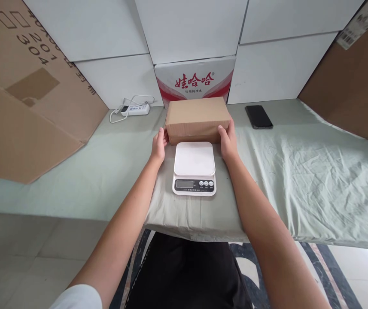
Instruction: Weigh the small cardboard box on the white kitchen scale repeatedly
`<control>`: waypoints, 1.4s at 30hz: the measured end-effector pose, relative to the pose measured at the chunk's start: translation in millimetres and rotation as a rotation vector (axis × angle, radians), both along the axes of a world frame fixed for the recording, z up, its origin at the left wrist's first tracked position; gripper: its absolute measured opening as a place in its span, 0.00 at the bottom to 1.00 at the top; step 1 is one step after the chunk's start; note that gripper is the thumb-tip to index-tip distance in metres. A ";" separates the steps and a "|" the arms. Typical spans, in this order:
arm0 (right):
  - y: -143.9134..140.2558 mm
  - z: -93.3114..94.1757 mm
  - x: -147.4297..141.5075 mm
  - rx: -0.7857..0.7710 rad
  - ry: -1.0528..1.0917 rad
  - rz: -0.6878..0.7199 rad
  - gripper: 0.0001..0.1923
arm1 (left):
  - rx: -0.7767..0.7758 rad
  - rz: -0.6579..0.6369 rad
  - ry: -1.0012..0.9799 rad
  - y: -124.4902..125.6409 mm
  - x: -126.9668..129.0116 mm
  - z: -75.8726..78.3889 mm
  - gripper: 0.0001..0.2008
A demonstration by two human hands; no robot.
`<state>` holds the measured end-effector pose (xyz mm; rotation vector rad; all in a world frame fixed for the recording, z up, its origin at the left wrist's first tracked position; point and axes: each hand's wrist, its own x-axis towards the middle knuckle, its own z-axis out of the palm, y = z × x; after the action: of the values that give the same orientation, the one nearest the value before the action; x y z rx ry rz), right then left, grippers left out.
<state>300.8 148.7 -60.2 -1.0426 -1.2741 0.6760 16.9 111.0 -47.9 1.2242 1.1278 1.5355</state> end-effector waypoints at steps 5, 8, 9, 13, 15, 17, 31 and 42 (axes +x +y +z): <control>1.0 -2.4 2.0 0.067 -0.118 0.010 0.40 | 0.034 -0.001 -0.014 -1.3 -1.0 2.6 0.44; 2.0 -3.7 0.1 0.109 -0.134 0.020 0.44 | 0.061 0.016 -0.023 -0.5 -1.4 3.5 0.46; 1.1 -2.4 -1.2 0.124 -0.134 0.019 0.46 | 0.073 0.024 -0.021 -0.4 -1.5 3.9 0.46; -12.8 17.3 -5.2 0.187 -0.134 0.008 0.52 | 0.146 0.050 0.034 -8.0 -3.0 11.5 0.45; -26.6 34.0 -4.0 0.217 -0.155 -0.002 0.54 | 0.192 0.050 0.068 -21.2 -5.0 21.3 0.43; -44.8 49.3 0.0 0.254 -0.193 -0.016 0.54 | 0.236 0.040 0.096 -42.9 -7.6 33.4 0.42; -130.6 14.5 2.3 0.289 -0.214 -0.074 0.50 | 0.177 0.062 0.096 -141.5 -5.2 14.0 0.40; -132.4 16.9 2.6 0.275 -0.211 -0.094 0.50 | 0.141 0.040 0.097 -140.6 -5.9 11.9 0.40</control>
<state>303.4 16.3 -43.3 -0.9569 -1.4439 0.3132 11.0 -29.5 -36.0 1.3909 1.1278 1.6232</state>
